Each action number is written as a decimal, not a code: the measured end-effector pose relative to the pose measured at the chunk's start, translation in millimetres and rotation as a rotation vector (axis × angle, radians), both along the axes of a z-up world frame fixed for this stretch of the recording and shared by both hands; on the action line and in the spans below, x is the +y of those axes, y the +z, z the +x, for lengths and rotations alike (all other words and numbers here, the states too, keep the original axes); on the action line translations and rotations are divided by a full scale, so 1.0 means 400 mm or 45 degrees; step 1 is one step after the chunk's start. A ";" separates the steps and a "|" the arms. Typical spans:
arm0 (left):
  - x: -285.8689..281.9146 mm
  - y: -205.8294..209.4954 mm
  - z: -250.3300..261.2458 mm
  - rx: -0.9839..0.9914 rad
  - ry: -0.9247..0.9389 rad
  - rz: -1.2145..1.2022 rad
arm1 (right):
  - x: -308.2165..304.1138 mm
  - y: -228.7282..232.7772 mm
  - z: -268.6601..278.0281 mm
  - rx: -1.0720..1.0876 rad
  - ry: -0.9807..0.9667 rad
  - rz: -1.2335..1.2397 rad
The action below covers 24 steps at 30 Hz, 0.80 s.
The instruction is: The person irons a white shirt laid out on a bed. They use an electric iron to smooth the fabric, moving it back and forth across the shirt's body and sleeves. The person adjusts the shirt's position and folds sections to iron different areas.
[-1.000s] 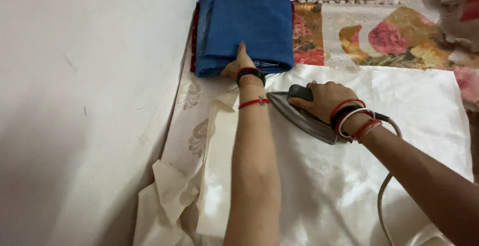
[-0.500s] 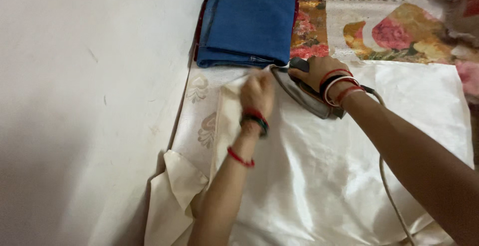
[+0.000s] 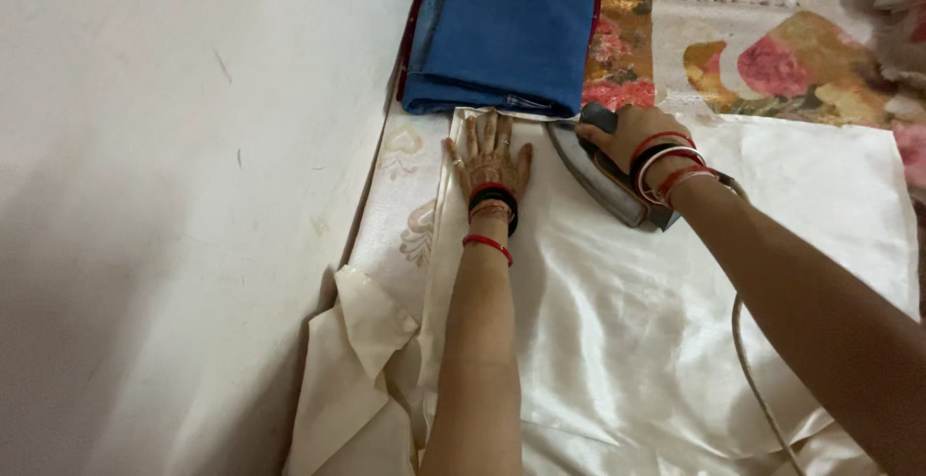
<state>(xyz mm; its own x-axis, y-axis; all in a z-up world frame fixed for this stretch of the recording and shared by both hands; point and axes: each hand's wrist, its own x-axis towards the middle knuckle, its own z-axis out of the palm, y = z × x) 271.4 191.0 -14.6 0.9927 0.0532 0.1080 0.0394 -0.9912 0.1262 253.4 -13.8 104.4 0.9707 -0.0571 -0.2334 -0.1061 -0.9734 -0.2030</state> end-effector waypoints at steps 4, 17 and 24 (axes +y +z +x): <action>0.048 -0.098 0.067 -0.272 -0.125 -0.546 | 0.041 0.025 -0.080 0.081 0.182 -0.048; 0.113 -0.034 -0.383 -0.285 -0.133 -0.098 | 0.219 -0.011 0.046 -0.069 0.203 0.040; 0.141 0.004 -0.422 -0.170 0.108 -0.291 | 0.284 0.035 -0.082 0.250 0.357 0.029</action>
